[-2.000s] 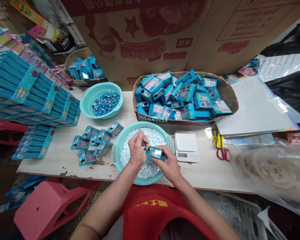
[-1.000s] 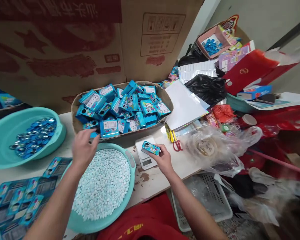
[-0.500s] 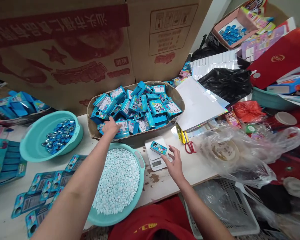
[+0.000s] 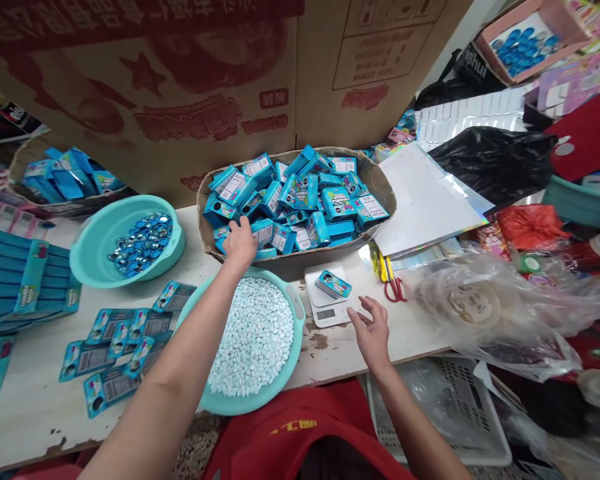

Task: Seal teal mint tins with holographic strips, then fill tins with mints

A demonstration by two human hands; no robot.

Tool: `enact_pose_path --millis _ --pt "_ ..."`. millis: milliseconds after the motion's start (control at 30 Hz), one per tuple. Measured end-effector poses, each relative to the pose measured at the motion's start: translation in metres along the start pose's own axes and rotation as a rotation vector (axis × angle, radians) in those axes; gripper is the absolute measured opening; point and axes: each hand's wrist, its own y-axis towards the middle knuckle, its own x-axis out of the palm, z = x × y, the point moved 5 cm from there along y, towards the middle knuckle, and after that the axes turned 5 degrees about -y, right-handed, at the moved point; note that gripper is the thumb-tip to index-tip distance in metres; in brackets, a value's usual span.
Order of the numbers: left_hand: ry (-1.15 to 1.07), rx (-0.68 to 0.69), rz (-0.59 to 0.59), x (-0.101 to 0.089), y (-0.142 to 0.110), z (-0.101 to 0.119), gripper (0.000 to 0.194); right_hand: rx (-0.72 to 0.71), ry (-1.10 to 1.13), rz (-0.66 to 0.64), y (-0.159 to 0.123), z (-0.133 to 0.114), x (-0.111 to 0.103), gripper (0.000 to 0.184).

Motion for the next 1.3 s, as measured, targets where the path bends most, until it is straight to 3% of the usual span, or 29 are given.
enact_pose_path --millis 100,167,233,300,367,467,567,633,700,800,833,900,967,1033,1100,1233,1300 --pt "-0.074 0.091 0.046 -0.004 -0.011 0.003 0.043 0.002 -0.002 0.029 -0.002 -0.007 -0.003 0.04" --pt "-0.202 0.151 0.169 -0.017 -0.023 0.0 0.041 -0.029 0.009 0.057 -0.005 -0.017 -0.006 0.039" --pt "-0.41 0.175 0.291 -0.033 -0.042 -0.01 0.043 -0.077 0.036 0.064 -0.01 -0.033 -0.007 0.037" --pt "-0.693 0.147 0.269 -0.039 -0.067 -0.026 0.047 -0.102 0.081 0.02 -0.017 -0.05 -0.003 0.035" --pt "-1.031 0.075 0.085 -0.029 -0.098 -0.041 0.05 -0.095 0.135 -0.072 -0.025 -0.064 0.007 0.034" --pt "-1.446 -0.113 -0.289 0.006 -0.152 -0.052 0.052 -0.089 0.262 -0.29 -0.04 -0.081 0.033 0.044" --pt "-1.611 -0.274 -0.552 0.039 -0.199 -0.053 0.054 -0.071 0.395 -0.535 -0.056 -0.09 0.058 0.073" --pt "-1.567 -0.241 -0.656 0.052 -0.215 -0.052 0.05 0.005 0.39 -0.601 -0.065 -0.086 0.067 0.07" --pt "-1.348 -0.132 -0.584 0.058 -0.215 -0.06 0.042 0.092 0.349 -0.585 -0.069 -0.076 0.066 0.051" --pt "-0.782 0.053 -0.268 0.06 -0.196 -0.079 0.03 0.157 0.343 -0.519 -0.069 -0.059 0.056 0.038" --pt "-0.6 0.109 -0.22 0.063 -0.191 -0.083 0.026 0.173 0.352 -0.497 -0.068 -0.054 0.052 0.038" --pt "-0.34 0.203 -0.272 0.075 -0.183 -0.087 0.019 0.211 0.371 -0.458 -0.067 -0.045 0.043 0.038" --pt "-0.241 0.243 -0.374 0.086 -0.18 -0.09 0.013 0.241 0.381 -0.428 -0.067 -0.039 0.035 0.038" --pt "-0.295 0.228 -0.421 0.086 -0.178 -0.094 0.011 0.258 0.378 -0.386 -0.068 -0.034 0.026 0.04" --pt "-0.5 0.155 -0.447 0.08 -0.175 -0.101 0.008 0.275 0.375 -0.331 -0.069 -0.029 0.017 0.04" --pt "-1.153 -0.214 -0.473 0.07 -0.166 -0.121 0.025 0.312 0.39 -0.253 -0.07 -0.018 0.002 0.039" --pt "-1.328 -0.343 -0.477 0.069 -0.163 -0.124 0.036 0.32 0.396 -0.228 -0.068 -0.014 -0.002 0.039"
